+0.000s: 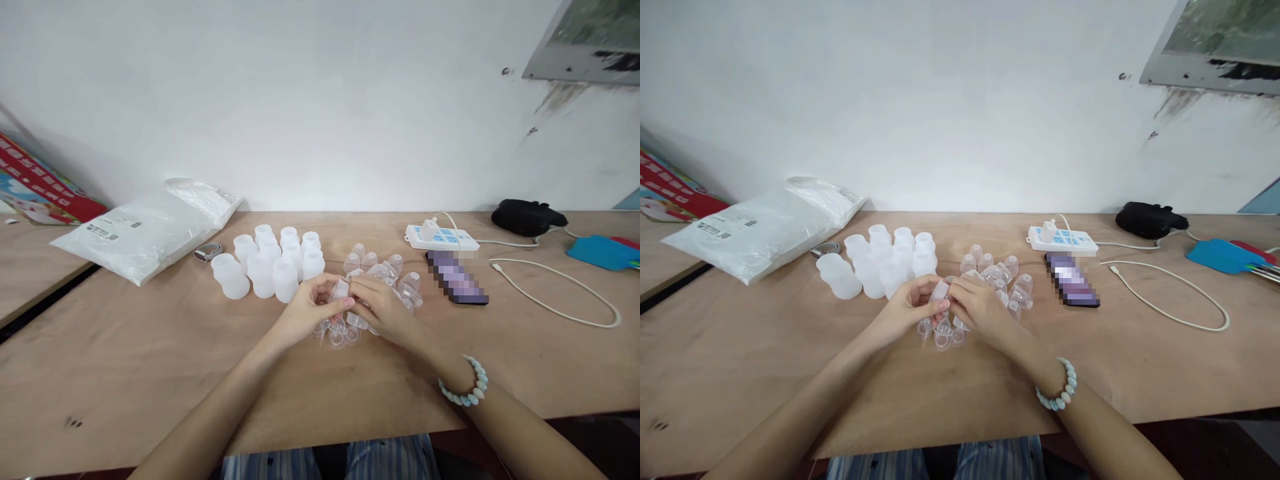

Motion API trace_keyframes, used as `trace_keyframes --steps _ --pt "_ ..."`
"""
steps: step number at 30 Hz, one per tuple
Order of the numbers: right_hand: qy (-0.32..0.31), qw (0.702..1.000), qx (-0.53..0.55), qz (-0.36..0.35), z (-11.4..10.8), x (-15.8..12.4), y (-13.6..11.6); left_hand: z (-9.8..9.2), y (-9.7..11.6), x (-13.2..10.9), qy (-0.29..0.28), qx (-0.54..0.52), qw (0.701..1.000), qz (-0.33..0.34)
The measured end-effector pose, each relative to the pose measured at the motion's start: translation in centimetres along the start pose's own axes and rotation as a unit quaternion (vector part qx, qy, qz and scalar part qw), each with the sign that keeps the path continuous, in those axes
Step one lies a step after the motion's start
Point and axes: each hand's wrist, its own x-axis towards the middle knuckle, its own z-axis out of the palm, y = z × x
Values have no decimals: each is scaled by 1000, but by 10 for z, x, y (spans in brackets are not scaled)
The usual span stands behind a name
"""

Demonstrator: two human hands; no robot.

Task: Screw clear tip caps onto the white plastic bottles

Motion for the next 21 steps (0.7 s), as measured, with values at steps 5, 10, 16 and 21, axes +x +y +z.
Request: trace_keyframes --steps 5,10,16,21 --pt "-13 995 101 15 -6 0 -8 -1 3 -4 -47 -50 998 -6" --pt "-45 984 162 58 -13 0 -15 -1 5 -9 -93 -108 989 -37" --pt "-70 971 211 81 -18 0 -19 0 8 -11 -116 -167 976 -73" --pt "-89 958 255 99 -20 -2 -14 0 11 -11 -124 -167 974 -88"
